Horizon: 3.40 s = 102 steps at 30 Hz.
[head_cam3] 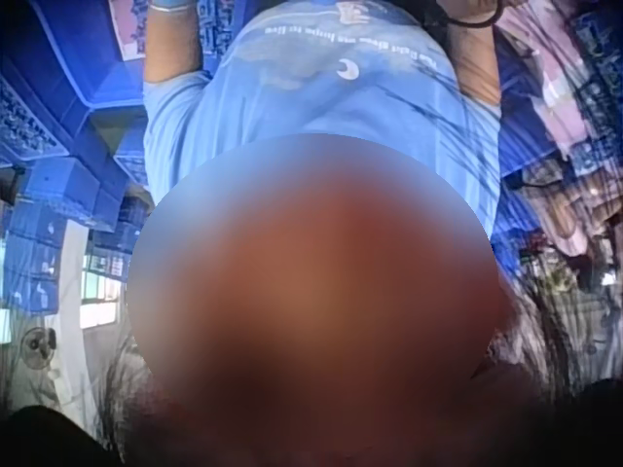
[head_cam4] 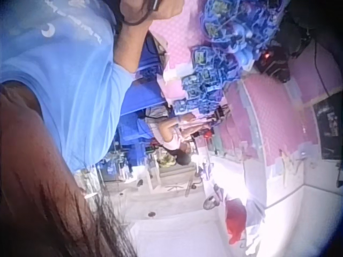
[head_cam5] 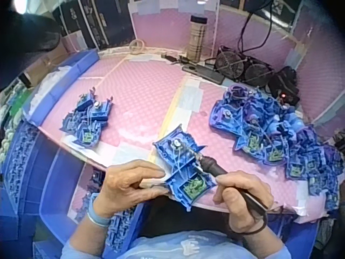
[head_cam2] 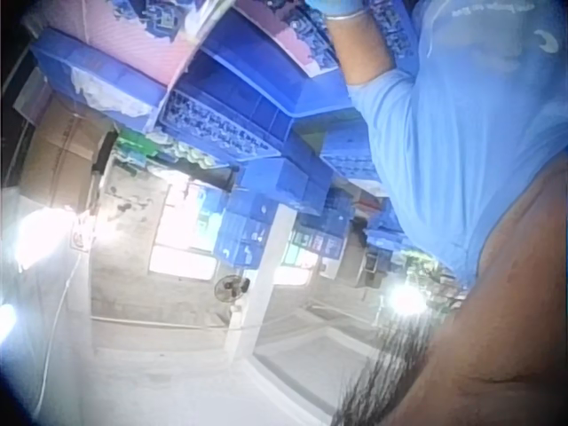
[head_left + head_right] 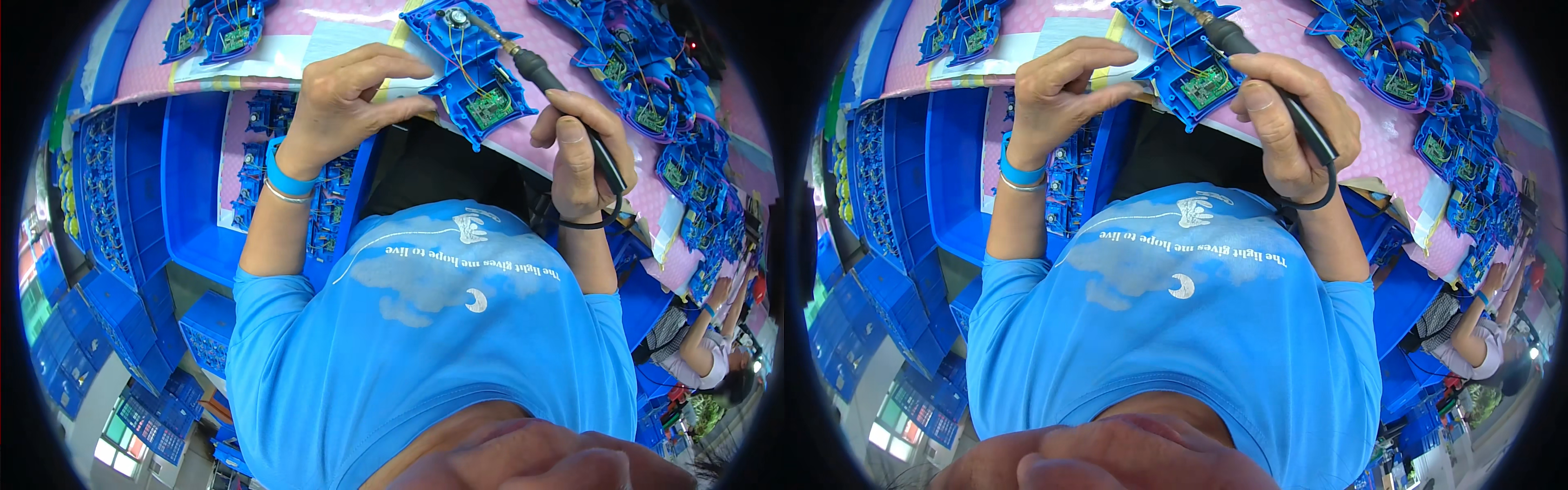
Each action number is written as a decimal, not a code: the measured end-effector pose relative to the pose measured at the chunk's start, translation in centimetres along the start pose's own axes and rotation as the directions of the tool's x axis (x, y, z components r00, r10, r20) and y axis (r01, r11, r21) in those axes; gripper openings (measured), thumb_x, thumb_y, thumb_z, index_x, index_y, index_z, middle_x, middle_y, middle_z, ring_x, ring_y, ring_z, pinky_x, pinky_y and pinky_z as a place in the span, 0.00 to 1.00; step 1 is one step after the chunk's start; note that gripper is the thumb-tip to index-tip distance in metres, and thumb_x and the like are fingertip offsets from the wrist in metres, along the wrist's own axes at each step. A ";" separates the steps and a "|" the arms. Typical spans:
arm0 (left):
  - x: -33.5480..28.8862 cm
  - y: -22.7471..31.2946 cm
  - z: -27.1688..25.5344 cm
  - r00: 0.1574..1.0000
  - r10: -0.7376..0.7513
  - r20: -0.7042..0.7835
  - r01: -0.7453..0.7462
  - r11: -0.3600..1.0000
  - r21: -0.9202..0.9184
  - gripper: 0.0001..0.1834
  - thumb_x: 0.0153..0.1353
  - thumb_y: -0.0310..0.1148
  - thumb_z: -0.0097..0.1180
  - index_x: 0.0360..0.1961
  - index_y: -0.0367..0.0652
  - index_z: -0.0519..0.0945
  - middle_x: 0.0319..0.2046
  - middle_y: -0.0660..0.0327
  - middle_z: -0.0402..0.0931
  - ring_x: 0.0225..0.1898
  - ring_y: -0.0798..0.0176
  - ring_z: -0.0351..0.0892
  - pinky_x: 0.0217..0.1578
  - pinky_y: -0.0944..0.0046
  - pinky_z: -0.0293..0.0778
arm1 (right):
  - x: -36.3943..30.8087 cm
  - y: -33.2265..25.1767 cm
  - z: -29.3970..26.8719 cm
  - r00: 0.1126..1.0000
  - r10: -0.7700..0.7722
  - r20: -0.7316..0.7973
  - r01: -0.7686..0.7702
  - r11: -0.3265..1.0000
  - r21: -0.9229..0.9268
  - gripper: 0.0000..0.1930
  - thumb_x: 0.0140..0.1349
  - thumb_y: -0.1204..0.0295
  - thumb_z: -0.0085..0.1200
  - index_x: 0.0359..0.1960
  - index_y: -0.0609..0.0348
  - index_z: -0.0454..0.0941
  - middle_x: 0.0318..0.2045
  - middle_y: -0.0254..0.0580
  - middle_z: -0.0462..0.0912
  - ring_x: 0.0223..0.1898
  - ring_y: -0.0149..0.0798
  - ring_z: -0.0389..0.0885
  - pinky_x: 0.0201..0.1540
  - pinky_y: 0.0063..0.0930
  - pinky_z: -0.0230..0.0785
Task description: Soldering electronic components onto small circuit boards fixed in plastic frames at an assembly workstation.
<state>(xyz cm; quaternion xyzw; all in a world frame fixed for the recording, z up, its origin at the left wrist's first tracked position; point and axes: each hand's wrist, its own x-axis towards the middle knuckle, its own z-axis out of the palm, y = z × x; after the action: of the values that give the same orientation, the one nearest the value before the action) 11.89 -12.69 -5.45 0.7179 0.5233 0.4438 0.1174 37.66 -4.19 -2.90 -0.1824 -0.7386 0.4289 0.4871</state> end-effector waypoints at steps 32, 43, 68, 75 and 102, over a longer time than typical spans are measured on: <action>9.1 4.3 5.2 0.902 0.302 0.310 -0.371 0.907 0.197 0.20 0.53 0.19 0.54 0.49 0.42 0.76 0.45 0.45 0.75 0.30 0.43 0.82 0.29 0.51 0.79 | -0.2 2.6 -5.0 0.943 -0.114 -0.313 0.015 0.953 -0.301 0.12 0.71 0.76 0.49 0.51 0.72 0.76 0.31 0.50 0.84 0.30 0.36 0.82 0.35 0.28 0.77; 14.1 -0.3 11.6 0.926 0.277 0.256 -0.343 0.901 0.264 0.14 0.62 0.26 0.52 0.49 0.45 0.74 0.43 0.46 0.73 0.34 0.42 0.81 0.31 0.47 0.78 | 1.7 4.7 -9.4 0.911 -0.360 -0.201 0.169 0.771 -0.614 0.09 0.63 0.81 0.57 0.44 0.68 0.83 0.33 0.44 0.87 0.34 0.33 0.88 0.33 0.21 0.78; 2.2 6.2 3.9 0.818 -0.576 -0.017 0.565 0.808 -0.169 0.22 0.50 0.22 0.71 0.48 0.39 0.83 0.28 0.68 0.77 0.17 0.82 0.57 0.18 0.74 0.55 | -3.0 1.6 -3.0 0.992 -0.123 -0.003 0.107 0.874 -0.475 0.18 0.54 0.84 0.63 0.49 0.64 0.81 0.43 0.53 0.87 0.41 0.46 0.88 0.44 0.30 0.78; 1.9 4.5 5.3 0.818 -0.563 0.120 0.506 0.604 -0.616 0.16 0.60 0.22 0.64 0.50 0.32 0.83 0.30 0.69 0.73 0.24 0.81 0.62 0.24 0.76 0.58 | -3.4 2.9 -1.5 0.996 -0.009 -0.088 -0.028 0.912 -0.410 0.18 0.58 0.90 0.58 0.51 0.65 0.80 0.48 0.56 0.86 0.50 0.41 0.86 0.51 0.26 0.77; 2.8 1.5 4.9 0.892 -0.225 -0.392 0.190 0.974 -0.125 0.22 0.53 0.19 0.68 0.51 0.41 0.83 0.31 0.63 0.85 0.26 0.75 0.80 0.21 0.77 0.72 | -1.7 0.1 -1.0 0.976 -0.210 0.062 0.219 0.944 -0.248 0.10 0.64 0.77 0.53 0.44 0.72 0.79 0.20 0.46 0.80 0.20 0.37 0.78 0.27 0.29 0.68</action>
<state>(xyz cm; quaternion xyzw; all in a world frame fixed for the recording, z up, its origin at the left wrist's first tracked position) 16.75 -9.45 -5.92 0.5455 0.5908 0.5886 0.0835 39.27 -4.88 -3.81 -0.1541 -0.8111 0.2786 0.4906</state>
